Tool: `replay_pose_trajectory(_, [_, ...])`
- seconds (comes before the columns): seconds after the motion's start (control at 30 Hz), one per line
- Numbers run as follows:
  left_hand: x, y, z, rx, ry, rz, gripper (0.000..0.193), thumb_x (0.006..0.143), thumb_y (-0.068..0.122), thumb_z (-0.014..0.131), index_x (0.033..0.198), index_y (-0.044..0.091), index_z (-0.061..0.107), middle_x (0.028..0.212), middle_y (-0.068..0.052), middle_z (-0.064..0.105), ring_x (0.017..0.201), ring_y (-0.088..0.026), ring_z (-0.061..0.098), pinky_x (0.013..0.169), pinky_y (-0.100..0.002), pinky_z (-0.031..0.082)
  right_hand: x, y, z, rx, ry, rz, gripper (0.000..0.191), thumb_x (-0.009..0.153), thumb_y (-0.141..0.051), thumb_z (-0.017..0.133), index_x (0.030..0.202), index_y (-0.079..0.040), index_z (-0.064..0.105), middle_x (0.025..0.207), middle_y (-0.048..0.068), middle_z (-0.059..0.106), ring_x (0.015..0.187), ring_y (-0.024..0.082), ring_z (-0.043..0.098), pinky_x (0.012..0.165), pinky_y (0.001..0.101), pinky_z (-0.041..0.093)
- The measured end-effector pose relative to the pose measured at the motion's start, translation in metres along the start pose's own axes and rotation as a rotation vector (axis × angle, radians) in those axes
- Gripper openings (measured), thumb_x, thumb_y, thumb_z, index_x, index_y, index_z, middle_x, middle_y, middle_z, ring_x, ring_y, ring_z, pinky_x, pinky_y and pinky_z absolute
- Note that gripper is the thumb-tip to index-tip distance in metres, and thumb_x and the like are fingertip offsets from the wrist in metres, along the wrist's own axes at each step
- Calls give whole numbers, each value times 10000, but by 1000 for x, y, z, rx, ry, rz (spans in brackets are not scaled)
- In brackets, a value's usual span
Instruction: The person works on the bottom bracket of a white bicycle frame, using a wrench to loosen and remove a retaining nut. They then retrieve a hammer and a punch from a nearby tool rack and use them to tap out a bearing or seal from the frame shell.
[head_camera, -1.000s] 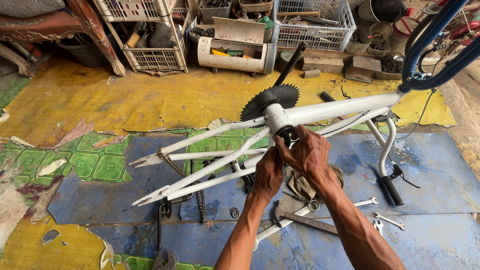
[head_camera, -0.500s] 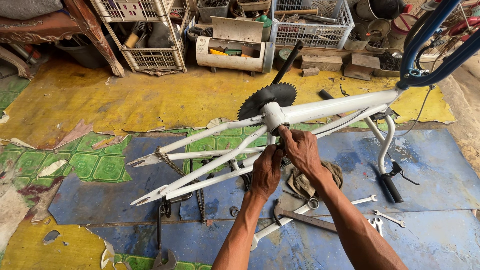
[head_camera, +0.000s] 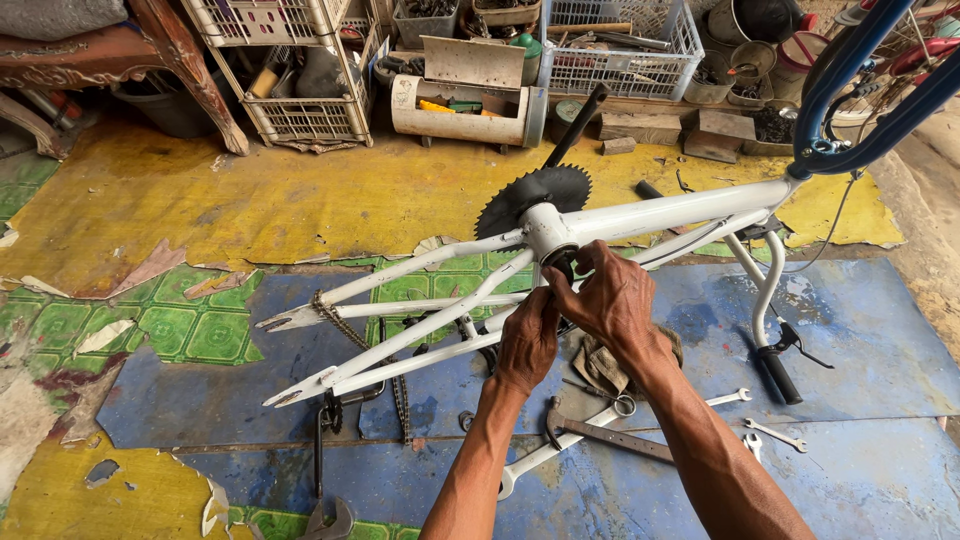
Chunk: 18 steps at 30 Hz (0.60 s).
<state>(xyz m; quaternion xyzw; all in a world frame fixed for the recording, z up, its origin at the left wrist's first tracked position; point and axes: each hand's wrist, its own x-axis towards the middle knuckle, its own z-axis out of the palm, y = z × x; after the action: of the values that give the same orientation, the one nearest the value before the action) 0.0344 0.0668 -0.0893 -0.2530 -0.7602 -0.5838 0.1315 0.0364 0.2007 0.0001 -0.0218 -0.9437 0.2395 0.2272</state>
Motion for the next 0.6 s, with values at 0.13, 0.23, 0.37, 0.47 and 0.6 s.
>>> replay_pose_trajectory(0.13, [1, -1, -1, -3, -18, -5, 174, 1095, 173, 475, 1077, 7, 527, 930, -234, 660, 823, -415, 673, 670, -487, 516, -1, -6, 0, -7, 16, 23, 462, 769, -446, 841, 913, -39, 677, 618, 98, 697, 553, 271, 706, 540, 421, 550])
replay_pose_trajectory(0.23, [0, -2, -2, -5, 4, 47, 147, 1090, 145, 485, 1080, 6, 532, 948, -239, 663, 842, -428, 667, 686, -490, 511, -1, -8, 1, -24, 32, -3, 469, 776, -451, 836, 926, -34, 683, 615, 94, 689, 545, 268, 699, 523, 415, 548])
replay_pose_trajectory(0.37, [1, 0, -4, -15, 1, 32, 142, 1057, 139, 522, 1082, 1, 537, 939, -239, 659, 832, -421, 672, 678, -483, 518, -1, -5, 4, -53, 50, -20, 451, 787, -486, 806, 879, -54, 715, 587, 105, 678, 523, 280, 685, 507, 425, 530])
replay_pose_trajectory(0.47, [2, 3, -4, -30, -17, 6, 159, 1067, 167, 522, 1091, 11, 543, 926, -224, 660, 816, -400, 677, 674, -472, 524, -1, 2, 12, -88, 38, 5, 449, 810, -507, 753, 841, -60, 733, 555, 127, 654, 486, 297, 654, 491, 436, 510])
replay_pose_trajectory(0.6, [2, 4, -3, -31, -9, -15, 193, 1088, 217, 524, 1068, 27, 544, 918, -207, 669, 800, -383, 678, 681, -466, 526, 3, 15, 28, 24, -86, 139, 574, 946, -551, 599, 760, -25, 731, 528, 103, 627, 461, 277, 591, 485, 451, 467])
